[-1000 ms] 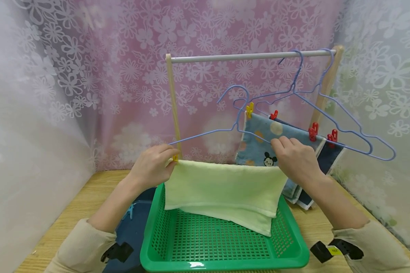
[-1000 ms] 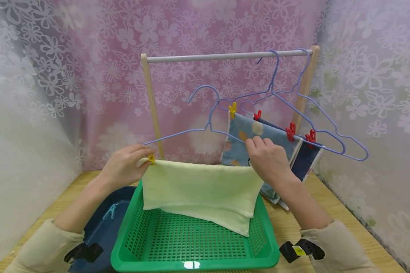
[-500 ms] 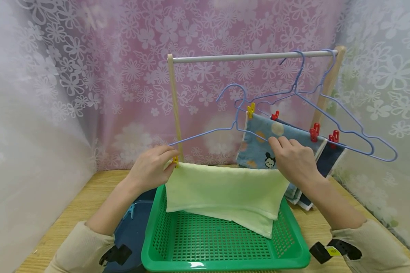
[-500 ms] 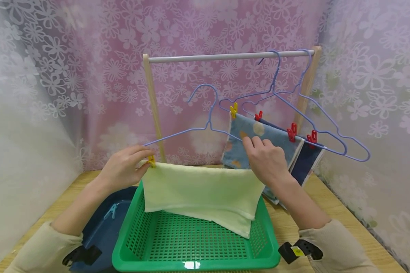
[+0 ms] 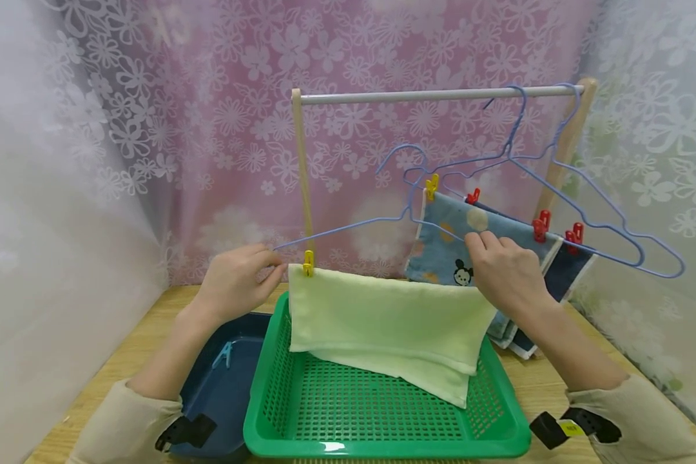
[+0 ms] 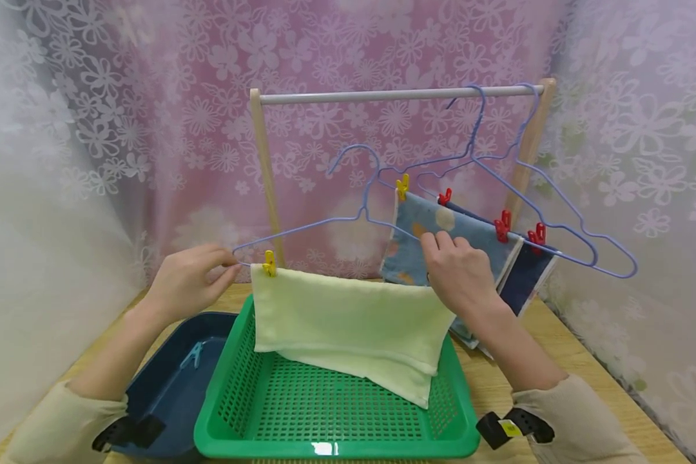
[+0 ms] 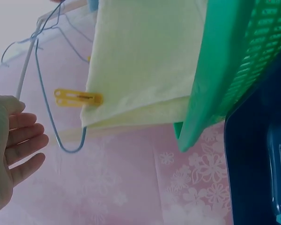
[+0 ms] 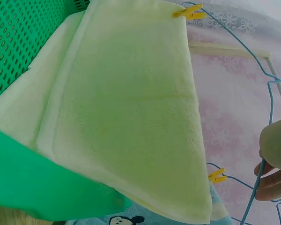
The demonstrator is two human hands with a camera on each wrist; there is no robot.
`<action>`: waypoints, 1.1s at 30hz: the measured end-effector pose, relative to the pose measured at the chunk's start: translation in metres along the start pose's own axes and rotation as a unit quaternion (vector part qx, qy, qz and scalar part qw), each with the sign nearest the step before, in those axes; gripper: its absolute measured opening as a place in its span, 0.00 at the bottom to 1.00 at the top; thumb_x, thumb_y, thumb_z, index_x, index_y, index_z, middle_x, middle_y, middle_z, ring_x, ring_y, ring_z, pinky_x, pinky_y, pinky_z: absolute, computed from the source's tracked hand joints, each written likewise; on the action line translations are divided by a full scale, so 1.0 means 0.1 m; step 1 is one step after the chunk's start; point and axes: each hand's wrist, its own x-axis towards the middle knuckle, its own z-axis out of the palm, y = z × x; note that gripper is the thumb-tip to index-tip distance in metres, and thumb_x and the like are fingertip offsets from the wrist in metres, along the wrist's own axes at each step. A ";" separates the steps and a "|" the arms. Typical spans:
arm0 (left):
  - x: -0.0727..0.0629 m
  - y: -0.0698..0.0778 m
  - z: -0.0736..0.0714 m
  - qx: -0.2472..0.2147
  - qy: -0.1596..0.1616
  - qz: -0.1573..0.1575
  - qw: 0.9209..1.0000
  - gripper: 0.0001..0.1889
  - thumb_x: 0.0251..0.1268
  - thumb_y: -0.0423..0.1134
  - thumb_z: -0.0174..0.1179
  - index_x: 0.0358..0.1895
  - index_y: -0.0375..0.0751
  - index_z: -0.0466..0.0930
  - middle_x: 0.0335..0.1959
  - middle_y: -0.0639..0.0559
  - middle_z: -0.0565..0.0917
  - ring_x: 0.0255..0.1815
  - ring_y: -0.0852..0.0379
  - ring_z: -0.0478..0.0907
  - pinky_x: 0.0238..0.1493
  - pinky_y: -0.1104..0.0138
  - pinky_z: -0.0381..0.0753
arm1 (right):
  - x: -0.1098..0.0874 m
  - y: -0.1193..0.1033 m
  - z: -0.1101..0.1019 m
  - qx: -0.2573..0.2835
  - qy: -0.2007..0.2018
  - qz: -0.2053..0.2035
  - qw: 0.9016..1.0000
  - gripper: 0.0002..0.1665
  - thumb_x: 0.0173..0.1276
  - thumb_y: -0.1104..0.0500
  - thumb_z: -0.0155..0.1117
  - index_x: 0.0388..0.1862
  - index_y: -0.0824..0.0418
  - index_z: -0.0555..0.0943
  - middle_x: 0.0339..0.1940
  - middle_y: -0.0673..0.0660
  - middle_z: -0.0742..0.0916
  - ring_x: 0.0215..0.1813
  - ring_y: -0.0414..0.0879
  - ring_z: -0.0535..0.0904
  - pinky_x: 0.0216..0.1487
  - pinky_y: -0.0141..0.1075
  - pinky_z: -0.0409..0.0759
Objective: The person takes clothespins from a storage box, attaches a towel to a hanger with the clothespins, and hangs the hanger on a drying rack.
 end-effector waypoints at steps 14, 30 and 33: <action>-0.28 -0.22 -0.22 0.025 -0.182 -0.192 0.964 0.08 0.58 0.39 0.59 0.22 0.51 0.80 0.15 0.62 0.74 0.15 0.64 0.67 0.15 0.67 0.65 | -0.03 0.07 -0.06 0.018 -0.017 0.026 0.999 0.09 0.55 0.74 0.55 0.36 0.71 0.74 0.30 0.67 0.81 0.19 0.55 0.72 0.11 0.44 0.70; -0.76 -0.60 0.09 0.045 -0.292 -0.266 0.917 0.11 0.60 0.38 0.55 0.19 0.48 0.74 0.12 0.58 0.68 0.14 0.59 0.64 0.16 0.65 0.61 | -0.10 0.08 -0.07 0.028 0.004 0.024 0.999 0.06 0.53 0.75 0.58 0.31 0.69 0.73 0.22 0.62 0.78 0.14 0.48 0.64 0.08 0.38 0.61; -0.82 -0.62 0.15 0.036 -0.309 -0.274 0.910 0.11 0.61 0.38 0.54 0.19 0.49 0.74 0.13 0.58 0.69 0.15 0.60 0.64 0.17 0.65 0.62 | -0.11 0.08 -0.07 0.029 0.006 0.022 0.999 0.07 0.53 0.75 0.58 0.31 0.69 0.74 0.22 0.62 0.78 0.14 0.48 0.64 0.08 0.38 0.62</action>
